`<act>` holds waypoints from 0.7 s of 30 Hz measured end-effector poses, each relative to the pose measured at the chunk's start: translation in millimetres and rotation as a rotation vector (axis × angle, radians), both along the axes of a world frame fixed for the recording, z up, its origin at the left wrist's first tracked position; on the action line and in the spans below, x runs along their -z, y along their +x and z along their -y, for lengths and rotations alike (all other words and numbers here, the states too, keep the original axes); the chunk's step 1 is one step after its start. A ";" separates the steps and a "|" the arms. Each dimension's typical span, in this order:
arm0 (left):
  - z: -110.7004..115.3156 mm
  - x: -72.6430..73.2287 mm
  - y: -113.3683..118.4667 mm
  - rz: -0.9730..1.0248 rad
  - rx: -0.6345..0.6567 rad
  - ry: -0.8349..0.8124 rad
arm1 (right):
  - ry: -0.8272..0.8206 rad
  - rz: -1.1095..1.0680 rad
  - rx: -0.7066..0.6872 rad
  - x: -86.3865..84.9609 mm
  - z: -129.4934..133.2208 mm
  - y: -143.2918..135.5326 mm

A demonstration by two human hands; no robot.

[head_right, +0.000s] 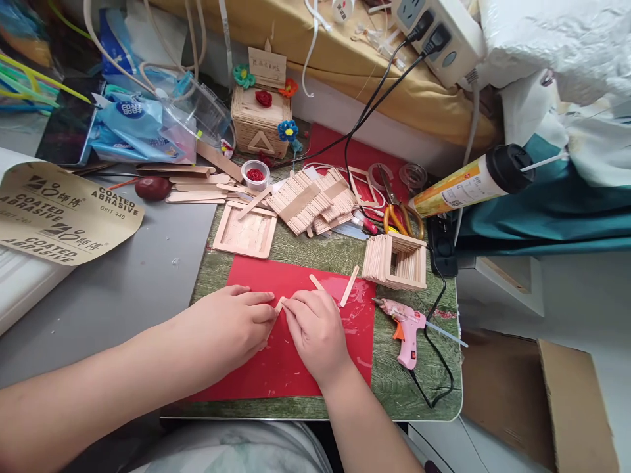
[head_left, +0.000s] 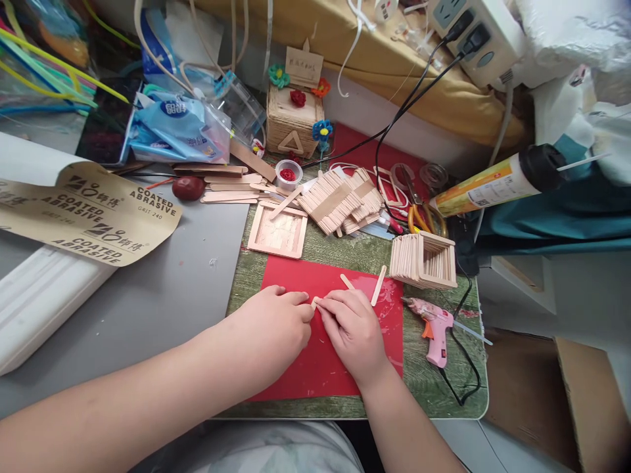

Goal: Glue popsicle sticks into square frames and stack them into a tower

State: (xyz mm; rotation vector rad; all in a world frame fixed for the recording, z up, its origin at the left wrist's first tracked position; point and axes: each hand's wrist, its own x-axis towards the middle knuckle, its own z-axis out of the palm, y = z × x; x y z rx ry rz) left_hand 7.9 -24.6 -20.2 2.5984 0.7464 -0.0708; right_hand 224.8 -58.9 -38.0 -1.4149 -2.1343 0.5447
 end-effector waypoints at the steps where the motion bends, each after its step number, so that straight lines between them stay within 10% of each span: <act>1: 0.3 1.3 -0.2 0.007 -0.008 0.004 | 0.001 0.004 -0.004 -0.4 -0.2 -0.1; 21: -5.2 -15.9 0.3 0.033 -0.035 -0.001 | -0.077 -0.042 0.087 -1.5 -8.9 -7.8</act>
